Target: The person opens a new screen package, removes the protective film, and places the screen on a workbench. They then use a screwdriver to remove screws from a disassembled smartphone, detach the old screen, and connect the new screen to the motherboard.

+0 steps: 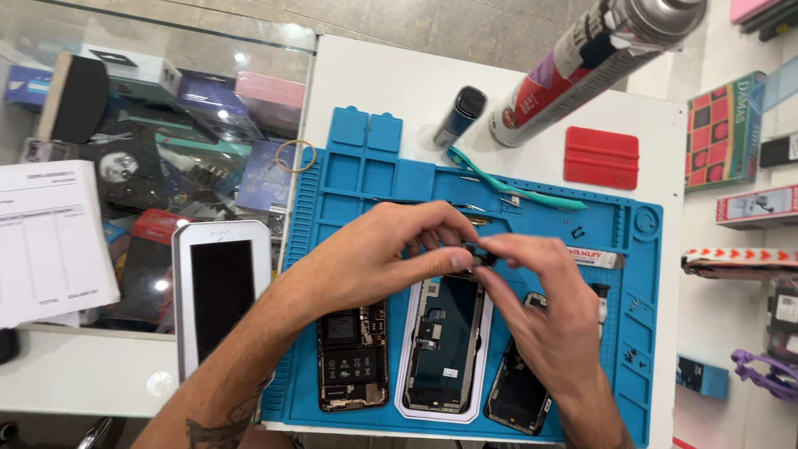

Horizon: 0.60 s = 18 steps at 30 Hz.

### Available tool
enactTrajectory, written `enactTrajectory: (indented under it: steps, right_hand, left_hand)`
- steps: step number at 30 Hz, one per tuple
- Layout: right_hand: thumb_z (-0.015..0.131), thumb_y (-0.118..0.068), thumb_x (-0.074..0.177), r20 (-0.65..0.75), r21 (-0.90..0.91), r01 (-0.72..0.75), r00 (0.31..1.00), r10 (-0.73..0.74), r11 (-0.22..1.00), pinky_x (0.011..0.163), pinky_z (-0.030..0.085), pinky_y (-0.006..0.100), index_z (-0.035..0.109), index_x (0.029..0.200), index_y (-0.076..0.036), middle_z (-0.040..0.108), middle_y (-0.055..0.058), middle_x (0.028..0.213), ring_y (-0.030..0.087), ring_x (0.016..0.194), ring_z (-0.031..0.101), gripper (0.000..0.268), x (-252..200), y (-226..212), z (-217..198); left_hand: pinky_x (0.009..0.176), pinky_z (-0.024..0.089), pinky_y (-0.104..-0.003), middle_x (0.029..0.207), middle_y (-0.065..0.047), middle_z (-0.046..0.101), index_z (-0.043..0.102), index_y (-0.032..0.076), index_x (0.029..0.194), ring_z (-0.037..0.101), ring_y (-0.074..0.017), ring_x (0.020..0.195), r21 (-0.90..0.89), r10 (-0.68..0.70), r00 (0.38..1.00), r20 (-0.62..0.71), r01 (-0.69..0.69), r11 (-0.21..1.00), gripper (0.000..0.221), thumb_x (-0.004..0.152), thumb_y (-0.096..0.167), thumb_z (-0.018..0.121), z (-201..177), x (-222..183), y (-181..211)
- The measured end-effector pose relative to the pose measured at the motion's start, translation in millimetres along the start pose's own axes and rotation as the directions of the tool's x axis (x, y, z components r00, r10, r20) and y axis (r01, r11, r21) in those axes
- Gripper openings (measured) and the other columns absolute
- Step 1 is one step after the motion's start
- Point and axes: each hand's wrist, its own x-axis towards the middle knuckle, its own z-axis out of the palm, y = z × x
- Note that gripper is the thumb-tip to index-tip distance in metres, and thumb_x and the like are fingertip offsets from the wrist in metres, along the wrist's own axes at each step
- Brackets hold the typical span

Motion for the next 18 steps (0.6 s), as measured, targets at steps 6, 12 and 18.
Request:
enactTrajectory:
  steps: [6,12,18]
  right_hand:
    - [0.088,0.0,0.105,-0.027,-0.007,0.077,0.997,-0.077,0.997,0.095,0.068,0.035,0.069,0.138,-0.003,0.079,0.015,0.133,0.029,0.122,0.077,0.038,1.7,12.3,12.1]
    - [0.09,0.0,0.104,-0.023,0.012,0.055,0.998,-0.054,0.998,0.093,0.068,0.035,0.068,0.139,-0.004,0.078,0.018,0.132,0.03,0.122,0.076,0.042,-1.4,14.5,10.2]
    - [0.089,0.001,0.105,-0.035,0.029,0.049,0.998,-0.048,0.998,0.092,0.068,0.035,0.067,0.139,-0.002,0.079,0.02,0.134,0.031,0.121,0.079,0.04,-6.3,15.1,10.7]
  left_hand:
    - [0.074,0.057,-0.027,0.095,0.002,0.083,0.076,0.014,0.13,0.074,-0.0097,0.085,-0.046,-0.059,0.997,-0.047,0.057,0.997,0.035,0.112,0.041,0.063,-4.3,-2.9,1.4]
    - [0.075,0.06,-0.027,0.104,0.001,0.08,0.071,0.016,0.138,0.074,-0.0112,0.089,-0.069,-0.023,1.0,-0.008,0.023,0.997,0.034,0.113,0.037,0.064,-2.6,-5.6,1.2]
    - [0.08,0.059,-0.027,0.105,0.002,0.081,0.074,0.015,0.135,0.073,-0.0102,0.091,-0.078,-0.037,0.999,0.0,0.037,0.996,0.034,0.112,0.038,0.064,-2.3,-6.7,0.7]
